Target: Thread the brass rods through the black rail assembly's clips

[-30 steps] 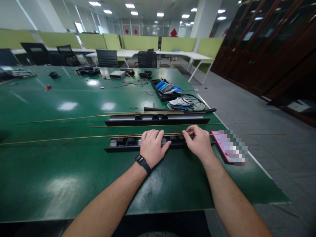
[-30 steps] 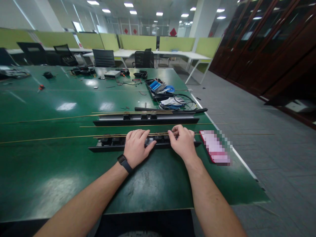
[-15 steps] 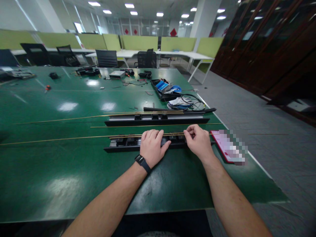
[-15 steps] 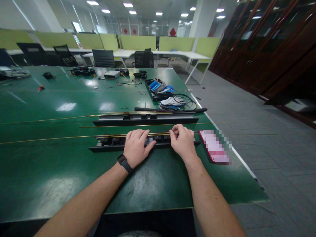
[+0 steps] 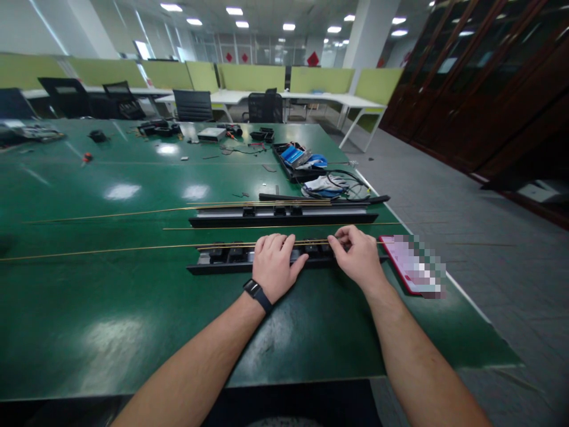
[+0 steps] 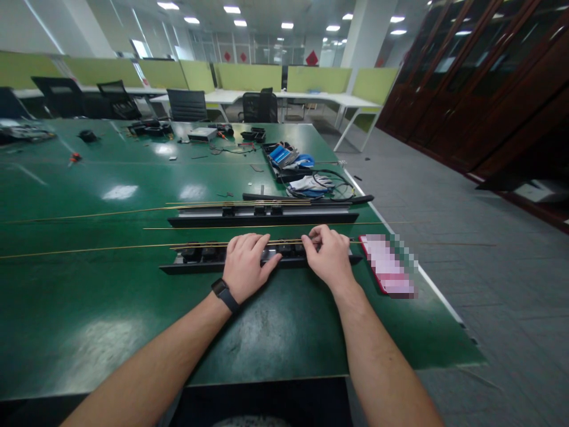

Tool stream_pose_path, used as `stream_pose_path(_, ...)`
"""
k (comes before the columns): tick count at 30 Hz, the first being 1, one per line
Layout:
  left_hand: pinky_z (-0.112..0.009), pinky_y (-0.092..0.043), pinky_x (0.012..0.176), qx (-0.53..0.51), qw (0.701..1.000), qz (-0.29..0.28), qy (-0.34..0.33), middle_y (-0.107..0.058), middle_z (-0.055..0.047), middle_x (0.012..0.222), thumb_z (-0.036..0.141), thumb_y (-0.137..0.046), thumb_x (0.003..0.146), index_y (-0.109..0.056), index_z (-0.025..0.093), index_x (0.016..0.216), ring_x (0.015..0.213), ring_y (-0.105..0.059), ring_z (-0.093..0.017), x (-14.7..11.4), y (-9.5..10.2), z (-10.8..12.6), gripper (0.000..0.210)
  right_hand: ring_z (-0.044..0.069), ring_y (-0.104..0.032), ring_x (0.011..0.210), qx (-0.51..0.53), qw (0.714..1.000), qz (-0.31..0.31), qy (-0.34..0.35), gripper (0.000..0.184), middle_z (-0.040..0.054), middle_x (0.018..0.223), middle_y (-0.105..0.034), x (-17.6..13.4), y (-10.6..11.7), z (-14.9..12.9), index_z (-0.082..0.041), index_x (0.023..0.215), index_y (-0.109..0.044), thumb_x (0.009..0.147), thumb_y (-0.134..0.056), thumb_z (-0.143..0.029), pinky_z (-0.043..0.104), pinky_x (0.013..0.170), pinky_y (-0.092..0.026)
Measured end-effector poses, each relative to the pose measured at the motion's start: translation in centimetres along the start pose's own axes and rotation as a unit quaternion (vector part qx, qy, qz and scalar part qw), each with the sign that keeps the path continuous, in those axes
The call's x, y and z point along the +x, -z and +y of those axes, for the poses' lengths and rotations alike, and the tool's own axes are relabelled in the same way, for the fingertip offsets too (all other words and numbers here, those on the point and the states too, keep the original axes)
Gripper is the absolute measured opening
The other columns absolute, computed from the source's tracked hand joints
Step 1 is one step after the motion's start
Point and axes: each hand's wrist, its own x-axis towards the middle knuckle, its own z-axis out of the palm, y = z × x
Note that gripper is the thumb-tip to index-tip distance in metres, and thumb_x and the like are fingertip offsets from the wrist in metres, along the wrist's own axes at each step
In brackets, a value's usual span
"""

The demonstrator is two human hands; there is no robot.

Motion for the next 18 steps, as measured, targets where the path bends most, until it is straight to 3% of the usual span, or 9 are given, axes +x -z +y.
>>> stream_pose_path(18, -0.048, -0.041, 0.108, 0.004, 1.000, 0.003, -0.006, -0.073, -0.011, 0.123, 0.050, -0.062, 0.100, -0.066, 0.019, 0.131, 0.122, -0.063, -0.029, -0.01, -0.12, -0.05, 0.044, 0.022, -0.062, 0.073, -0.001, 1.000, 0.000, -0.009, 0.016, 0.0016, 0.073, -0.068, -0.03, -0.16, 0.18, -0.025, 0.088, -0.060, 0.090, -0.063, -0.040, 0.037, 0.077, -0.043)
